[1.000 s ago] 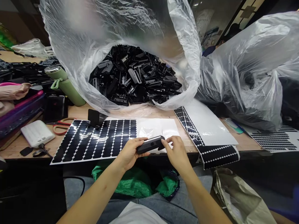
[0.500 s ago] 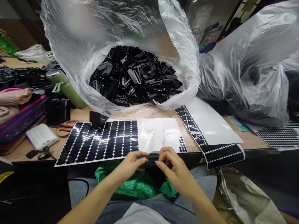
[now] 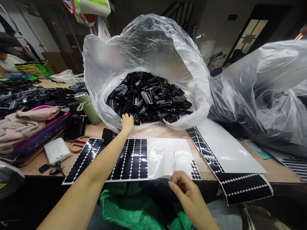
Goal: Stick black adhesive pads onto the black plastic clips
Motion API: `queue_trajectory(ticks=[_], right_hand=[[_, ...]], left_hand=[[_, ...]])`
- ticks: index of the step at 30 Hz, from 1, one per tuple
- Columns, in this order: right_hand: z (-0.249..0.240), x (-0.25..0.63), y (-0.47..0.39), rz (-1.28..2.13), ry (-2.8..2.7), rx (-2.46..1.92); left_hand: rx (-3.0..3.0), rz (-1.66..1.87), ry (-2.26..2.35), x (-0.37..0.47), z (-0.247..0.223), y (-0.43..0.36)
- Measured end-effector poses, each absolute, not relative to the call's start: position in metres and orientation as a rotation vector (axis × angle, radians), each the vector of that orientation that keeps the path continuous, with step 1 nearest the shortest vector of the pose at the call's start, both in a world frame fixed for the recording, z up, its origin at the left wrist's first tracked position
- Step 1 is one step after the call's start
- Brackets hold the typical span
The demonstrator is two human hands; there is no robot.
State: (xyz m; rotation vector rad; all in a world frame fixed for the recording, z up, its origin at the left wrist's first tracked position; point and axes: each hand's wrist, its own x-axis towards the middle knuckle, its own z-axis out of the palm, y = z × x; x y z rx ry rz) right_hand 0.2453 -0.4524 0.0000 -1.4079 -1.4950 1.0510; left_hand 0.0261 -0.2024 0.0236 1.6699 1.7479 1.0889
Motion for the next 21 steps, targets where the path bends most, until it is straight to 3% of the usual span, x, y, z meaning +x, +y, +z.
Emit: queue_trajectory(ticks=[10,17,21], right_hand=[[-0.006,0.27,-0.443,1.131,-1.293,-1.421],[0.027,0.266,-0.416,1.148,-1.241,-1.292],[0.029,0.248,-0.415,1.208,-1.3,-1.24]], left_hand=[[1.623,1.173,1.493,0.03,0.021,-0.189],[0.936,0.587,0.786,0.066,0.008,-0.296],[0.728,0.376,0.761,0.076,0.004,-0.337]])
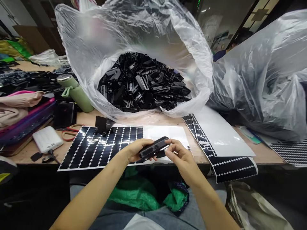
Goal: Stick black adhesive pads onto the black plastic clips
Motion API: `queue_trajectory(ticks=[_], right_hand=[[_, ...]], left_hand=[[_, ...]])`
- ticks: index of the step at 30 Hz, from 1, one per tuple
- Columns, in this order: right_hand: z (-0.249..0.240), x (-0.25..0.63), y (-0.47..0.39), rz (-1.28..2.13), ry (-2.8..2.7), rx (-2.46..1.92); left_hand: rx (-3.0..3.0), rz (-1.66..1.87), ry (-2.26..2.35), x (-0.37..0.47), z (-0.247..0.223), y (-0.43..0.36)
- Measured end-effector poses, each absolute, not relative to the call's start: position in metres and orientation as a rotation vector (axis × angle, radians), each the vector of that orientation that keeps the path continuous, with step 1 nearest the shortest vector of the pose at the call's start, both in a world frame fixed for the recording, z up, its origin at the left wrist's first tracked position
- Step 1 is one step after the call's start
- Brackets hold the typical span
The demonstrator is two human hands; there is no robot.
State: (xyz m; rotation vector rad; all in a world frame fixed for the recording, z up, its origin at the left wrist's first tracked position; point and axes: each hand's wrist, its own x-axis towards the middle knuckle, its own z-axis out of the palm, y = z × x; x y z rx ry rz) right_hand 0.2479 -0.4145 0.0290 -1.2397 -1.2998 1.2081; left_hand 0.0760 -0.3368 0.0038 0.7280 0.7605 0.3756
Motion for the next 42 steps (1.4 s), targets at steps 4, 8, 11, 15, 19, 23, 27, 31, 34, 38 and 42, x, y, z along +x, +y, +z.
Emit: queue_trajectory(ticks=[4,8,11,15,19,23,27,31,34,38,42], right_hand=[[0.021,0.228,-0.422,1.315,-1.294,-1.224],[0.016,0.22,-0.427,1.238,-1.333,-1.308],[0.016,0.22,-0.428,1.197,-1.356,-1.349],[0.015,0.218,-0.431,1.185,-1.348,-1.381],[0.014,0.216,-0.434,1.175,-1.362,-1.411],[0.013,0.213,-0.436,1.131,-1.374,-1.442],[0.012,0.212,-0.436,1.122,-1.355,-1.45],[0.011,0.215,-0.439,1.194,-1.303,-1.365],[0.009,0.216,-0.44,1.213,-1.243,-1.29],[0.007,0.215,-0.438,1.256,-1.178,-1.271],[0.01,0.213,-0.436,1.272,-1.18,-1.257]], left_hand=[[0.671,0.352,0.804,0.081,0.002,-0.35],[0.723,0.362,0.824,0.082,0.001,-0.354],[0.742,0.366,0.811,0.083,-0.001,-0.356],[0.762,0.356,0.802,0.083,-0.002,-0.358],[0.76,0.361,0.815,0.083,-0.003,-0.36],[0.738,0.37,0.831,0.084,-0.002,-0.361],[0.731,0.369,0.843,0.084,-0.002,-0.362],[0.727,0.36,0.834,0.082,-0.003,-0.361],[0.714,0.353,0.856,0.08,-0.002,-0.357],[0.688,0.391,0.945,0.08,0.002,-0.354],[0.717,0.394,0.911,0.082,0.007,-0.356]])
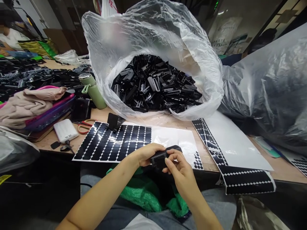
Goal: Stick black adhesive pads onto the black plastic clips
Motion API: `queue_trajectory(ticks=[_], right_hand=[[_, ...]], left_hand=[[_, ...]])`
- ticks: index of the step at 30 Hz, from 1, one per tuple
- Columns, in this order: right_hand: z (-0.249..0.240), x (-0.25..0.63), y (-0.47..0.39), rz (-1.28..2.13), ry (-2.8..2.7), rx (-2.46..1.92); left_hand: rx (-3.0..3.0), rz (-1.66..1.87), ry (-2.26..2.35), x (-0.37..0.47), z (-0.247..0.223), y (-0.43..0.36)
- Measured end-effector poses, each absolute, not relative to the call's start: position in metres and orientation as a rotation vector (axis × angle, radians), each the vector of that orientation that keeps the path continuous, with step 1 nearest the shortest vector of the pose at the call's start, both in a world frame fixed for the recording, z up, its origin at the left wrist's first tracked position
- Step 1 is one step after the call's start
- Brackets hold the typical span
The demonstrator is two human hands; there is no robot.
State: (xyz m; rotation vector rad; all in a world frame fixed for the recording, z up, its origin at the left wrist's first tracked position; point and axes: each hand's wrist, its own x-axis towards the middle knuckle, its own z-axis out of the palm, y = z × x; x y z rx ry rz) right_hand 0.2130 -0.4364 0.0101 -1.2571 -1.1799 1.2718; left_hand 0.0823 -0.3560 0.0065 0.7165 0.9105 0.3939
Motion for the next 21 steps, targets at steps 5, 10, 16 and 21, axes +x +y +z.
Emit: queue_trajectory(ticks=[5,10,16,21], right_hand=[[0.012,0.213,-0.438,1.277,-1.19,-1.276],[0.008,0.214,-0.44,1.283,-1.171,-1.302],[0.01,0.215,-0.443,1.309,-1.158,-1.293],[0.009,0.214,-0.443,1.32,-1.166,-1.297]], left_hand=[[0.764,0.373,0.873,0.084,0.005,-0.359],[0.761,0.368,0.853,0.084,-0.001,-0.362],[0.745,0.351,0.85,0.086,-0.002,-0.365],[0.731,0.359,0.849,0.085,-0.005,-0.366]])
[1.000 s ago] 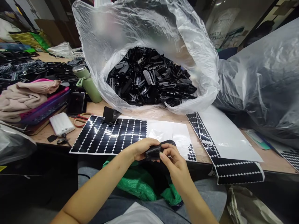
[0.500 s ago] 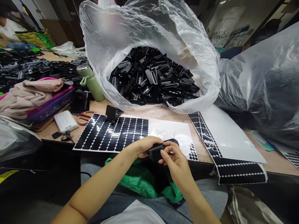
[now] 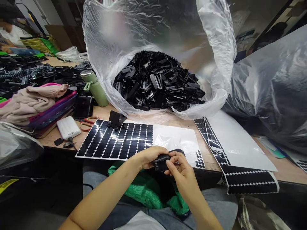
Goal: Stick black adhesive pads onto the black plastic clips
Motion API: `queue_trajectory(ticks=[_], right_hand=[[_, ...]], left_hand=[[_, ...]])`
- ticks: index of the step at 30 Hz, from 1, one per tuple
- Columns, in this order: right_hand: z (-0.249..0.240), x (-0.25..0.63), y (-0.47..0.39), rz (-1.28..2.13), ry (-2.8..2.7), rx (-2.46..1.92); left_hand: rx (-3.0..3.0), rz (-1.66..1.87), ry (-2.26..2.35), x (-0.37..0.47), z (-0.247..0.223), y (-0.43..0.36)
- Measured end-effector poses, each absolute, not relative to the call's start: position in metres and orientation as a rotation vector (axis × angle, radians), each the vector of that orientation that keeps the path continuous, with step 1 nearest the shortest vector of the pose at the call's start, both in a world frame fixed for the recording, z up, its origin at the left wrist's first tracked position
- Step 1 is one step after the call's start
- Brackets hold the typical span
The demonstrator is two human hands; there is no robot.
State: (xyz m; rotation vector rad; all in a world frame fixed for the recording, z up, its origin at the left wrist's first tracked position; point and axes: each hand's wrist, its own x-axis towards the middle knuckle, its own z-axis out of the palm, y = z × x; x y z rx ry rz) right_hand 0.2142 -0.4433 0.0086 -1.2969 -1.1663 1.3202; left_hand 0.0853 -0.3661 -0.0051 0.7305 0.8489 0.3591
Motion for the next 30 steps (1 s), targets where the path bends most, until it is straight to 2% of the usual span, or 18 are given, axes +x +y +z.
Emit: queue_trajectory(ticks=[15,22,30], right_hand=[[-0.0003,0.2105,-0.4459,1.21,-1.176,-1.351],[0.0035,0.2146,-0.4438,1.341,-1.067,-1.302],[-0.0007,0.2135,-0.4446,1.31,-1.103,-1.307]], left_hand=[[0.756,0.361,0.837,0.087,-0.0096,-0.3678],[0.724,0.343,0.804,0.0868,-0.0128,-0.3673],[0.709,0.359,0.822,0.088,-0.0131,-0.3675]])
